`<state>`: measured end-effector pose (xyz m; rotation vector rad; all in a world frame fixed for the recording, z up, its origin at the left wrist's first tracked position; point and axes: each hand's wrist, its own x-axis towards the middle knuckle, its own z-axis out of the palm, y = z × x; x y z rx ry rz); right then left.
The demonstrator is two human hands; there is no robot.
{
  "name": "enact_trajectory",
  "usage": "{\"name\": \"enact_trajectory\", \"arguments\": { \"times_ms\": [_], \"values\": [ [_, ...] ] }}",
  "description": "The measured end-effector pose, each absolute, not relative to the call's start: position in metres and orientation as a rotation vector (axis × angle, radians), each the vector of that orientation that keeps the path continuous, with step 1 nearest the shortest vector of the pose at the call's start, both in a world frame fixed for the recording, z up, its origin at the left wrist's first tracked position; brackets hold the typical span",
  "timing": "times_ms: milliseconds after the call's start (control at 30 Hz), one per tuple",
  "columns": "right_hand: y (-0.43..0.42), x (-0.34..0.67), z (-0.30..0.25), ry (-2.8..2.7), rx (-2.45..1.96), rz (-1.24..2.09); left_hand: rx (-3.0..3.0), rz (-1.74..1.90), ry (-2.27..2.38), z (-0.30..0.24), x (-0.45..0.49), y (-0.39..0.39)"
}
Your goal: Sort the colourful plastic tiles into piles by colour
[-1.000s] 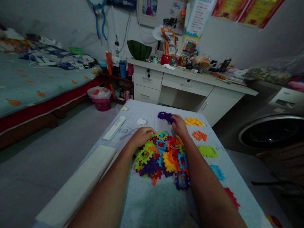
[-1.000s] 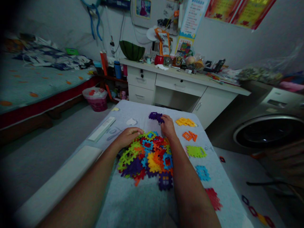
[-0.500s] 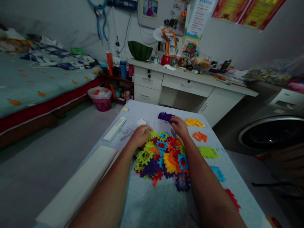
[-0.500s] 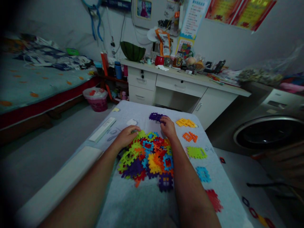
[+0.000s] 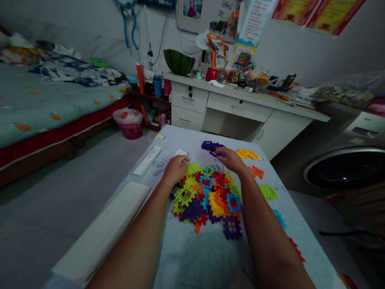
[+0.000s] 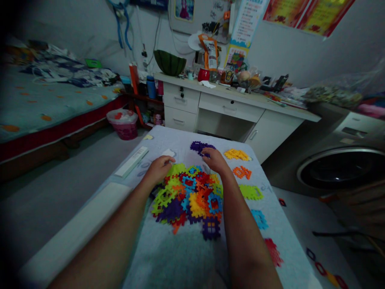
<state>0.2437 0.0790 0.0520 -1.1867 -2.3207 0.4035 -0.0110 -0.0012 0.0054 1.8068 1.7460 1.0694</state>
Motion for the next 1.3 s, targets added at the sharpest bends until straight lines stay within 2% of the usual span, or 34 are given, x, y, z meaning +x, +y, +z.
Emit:
{"name": "enact_trajectory", "arguments": {
  "times_ms": [133, 400, 567, 867, 1000, 1300],
  "values": [
    [0.068, 0.24, 0.066, -2.421, -1.21, 0.579, 1.774, 1.01, 1.761, 0.007, -0.011, -0.003],
    [0.059, 0.232, 0.055, -2.578, -1.466, 0.596, 1.8, 0.975, 1.736, 0.008, -0.008, -0.005],
    [0.06, 0.23, 0.05, -2.416, -1.29, 0.792, 1.787, 0.991, 1.751, 0.005, -0.009, -0.003],
    [0.057, 0.225, 0.055, -1.937, -0.929, 1.385, 1.75, 1.029, 1.731, 0.001, -0.009, 0.0],
    [0.055, 0.222, 0.056, -1.952, -0.97, 1.377, 1.751, 1.03, 1.7, 0.002, -0.009, -0.001],
    [0.051, 0.219, 0.062, -2.254, -1.1, 1.071, 1.779, 1.013, 1.679, 0.003, -0.008, -0.001]
  ]
}}
